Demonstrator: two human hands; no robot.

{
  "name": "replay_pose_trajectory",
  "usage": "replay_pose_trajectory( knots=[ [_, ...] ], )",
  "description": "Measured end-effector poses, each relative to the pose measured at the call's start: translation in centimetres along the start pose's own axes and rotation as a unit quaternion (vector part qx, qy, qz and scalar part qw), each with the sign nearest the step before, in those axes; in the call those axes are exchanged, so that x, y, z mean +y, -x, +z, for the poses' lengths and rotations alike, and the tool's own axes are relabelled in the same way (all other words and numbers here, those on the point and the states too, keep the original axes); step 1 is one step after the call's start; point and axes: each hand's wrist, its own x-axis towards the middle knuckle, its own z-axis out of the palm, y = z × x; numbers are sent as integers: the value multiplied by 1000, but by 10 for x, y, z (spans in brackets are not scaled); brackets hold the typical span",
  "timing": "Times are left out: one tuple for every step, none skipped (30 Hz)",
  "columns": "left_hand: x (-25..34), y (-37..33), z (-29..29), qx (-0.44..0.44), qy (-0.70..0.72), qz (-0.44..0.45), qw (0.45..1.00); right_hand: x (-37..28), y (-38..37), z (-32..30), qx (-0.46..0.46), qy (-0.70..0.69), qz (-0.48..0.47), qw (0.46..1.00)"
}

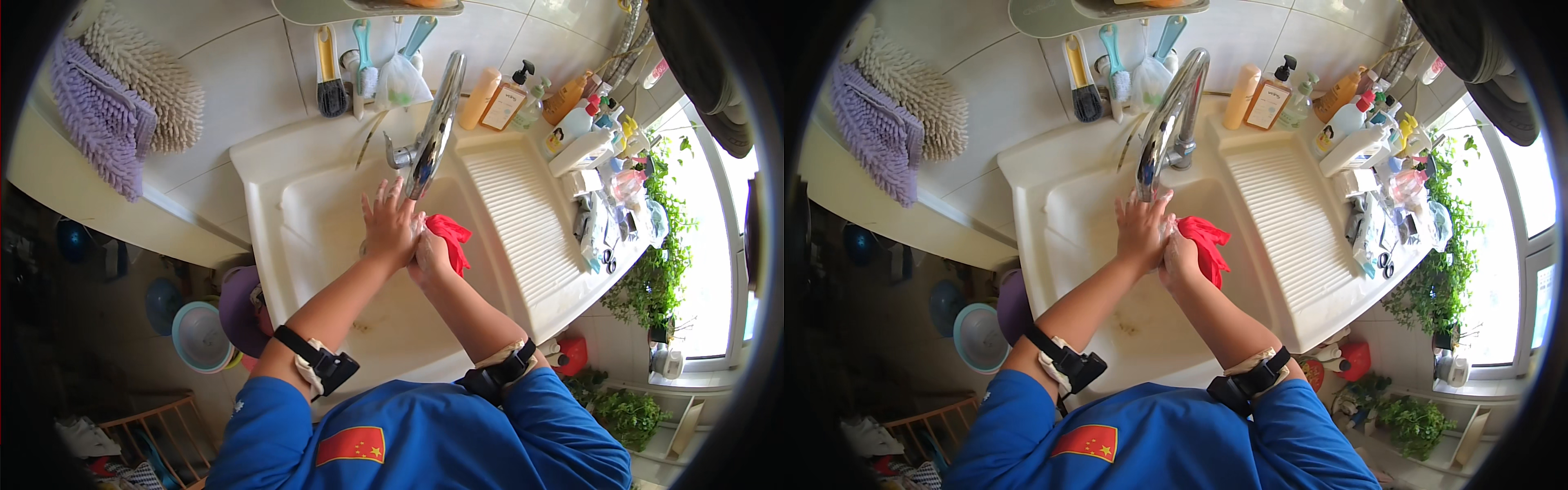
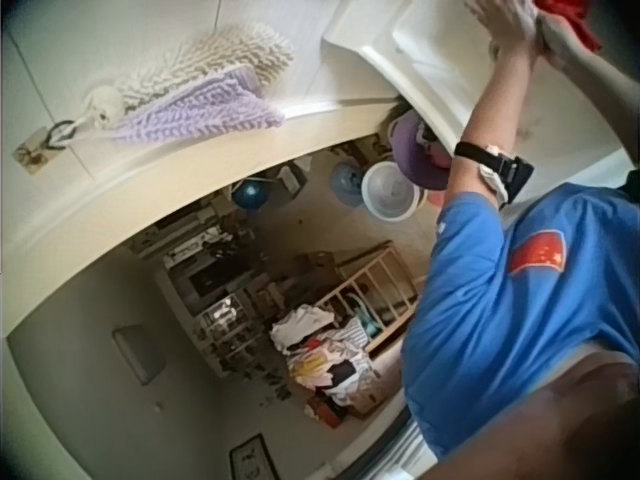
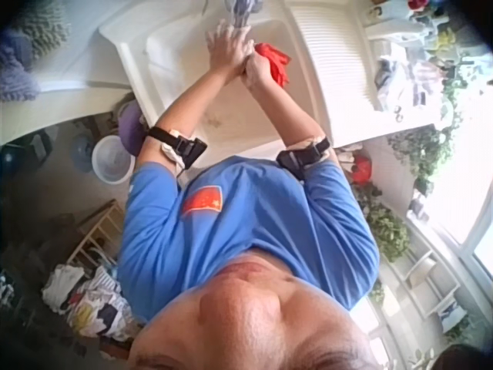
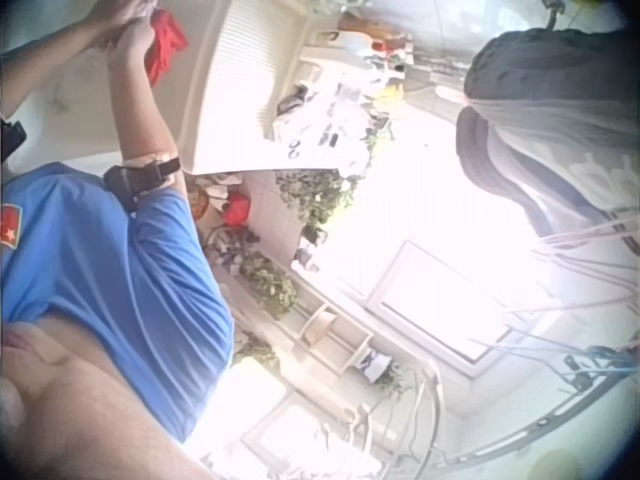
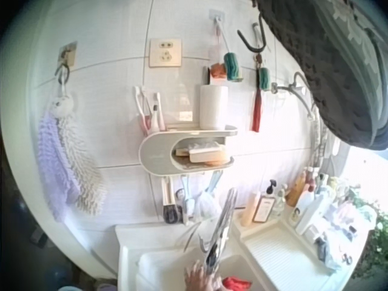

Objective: The person holds a red cloth over a sink, applies soap from a bar, and rubs the cloth together with their hands under running water.

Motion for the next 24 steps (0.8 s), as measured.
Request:
replay_pose_trajectory(
  knots=[
    [1, -1, -7, -11, 0, 13, 1000, -1, 4, 6, 28, -4, -5, 1000],
    [0, -4, -13, -8, 3, 33, 999, -2, -3, -4, -7, 14, 14, 1000],
    [-1, -10, -20, -7, 6, 56, 998, -3, -12, -19, -40, 30, 31, 998],
    [-4, -17, -26, -4, 7, 76, 997, -6, -15, -22, -76, 47, 51, 995],
    [-8, -26, -31, -6, -9, 86, 996, -5, -17, -24, -57, 42, 62, 996],
    [-15, -38, -35, -9, -24, 94, 995, -7, -15, -17, -38, 36, 75, 996],
    [-21, -53, -40, -9, -33, 94, 995, -10, -14, -14, -17, 32, 85, 996],
    [-28, -67, -43, -7, -86, 105, 991, -11, -14, -15, -19, 33, 113, 993],
    [-38, -80, -43, 3, -116, 114, 987, -13, -15, -18, -23, 38, 142, 989],
    [-46, -93, -42, 14, -145, 126, 981, -15, -14, -19, -26, 41, 169, 985],
    [-52, -102, -40, 9, -151, 122, 981, -15, -13, -18, -3, 46, 167, 985],
    [-55, -110, -41, 4, -160, 120, 980, -15, -13, -16, 17, 50, 166, 985],
    [-57, -115, -41, -1, -168, 117, 979, -15, -13, -14, 38, 54, 164, 984],
    [-59, -117, -40, -3, -170, 114, 979, -16, -13, -13, 36, 58, 165, 984],
    [-59, -117, -40, -7, -172, 112, 979, -15, -12, -14, 35, 61, 167, 983],
    [-59, -118, -41, -11, -173, 110, 979, -15, -12, -15, 35, 65, 169, 983],
    [-59, -120, -41, -18, -179, 105, 978, -14, -14, -15, 25, 67, 162, 984],
    [-59, -121, -42, -28, -183, 100, 978, -12, -16, -17, 19, 57, 166, 984],
    [-59, -121, -42, -38, -188, 95, 977, -11, -18, -18, 14, 48, 171, 984],
    [-59, -121, -41, -32, -184, 97, 978, -10, -20, -19, 8, 39, 175, 984],
    [-60, -122, -41, -26, -180, 99, 978, -10, -20, -18, 10, 40, 178, 983],
    [-60, -122, -41, -20, -177, 100, 979, -10, -20, -16, 12, 41, 180, 983],
    [-62, -119, -40, -20, -170, 91, 981, -10, -20, -15, 14, 42, 182, 982],
    [-65, -116, -40, -19, -163, 84, 983, -11, -20, -11, 21, 45, 180, 982]
  ],
)
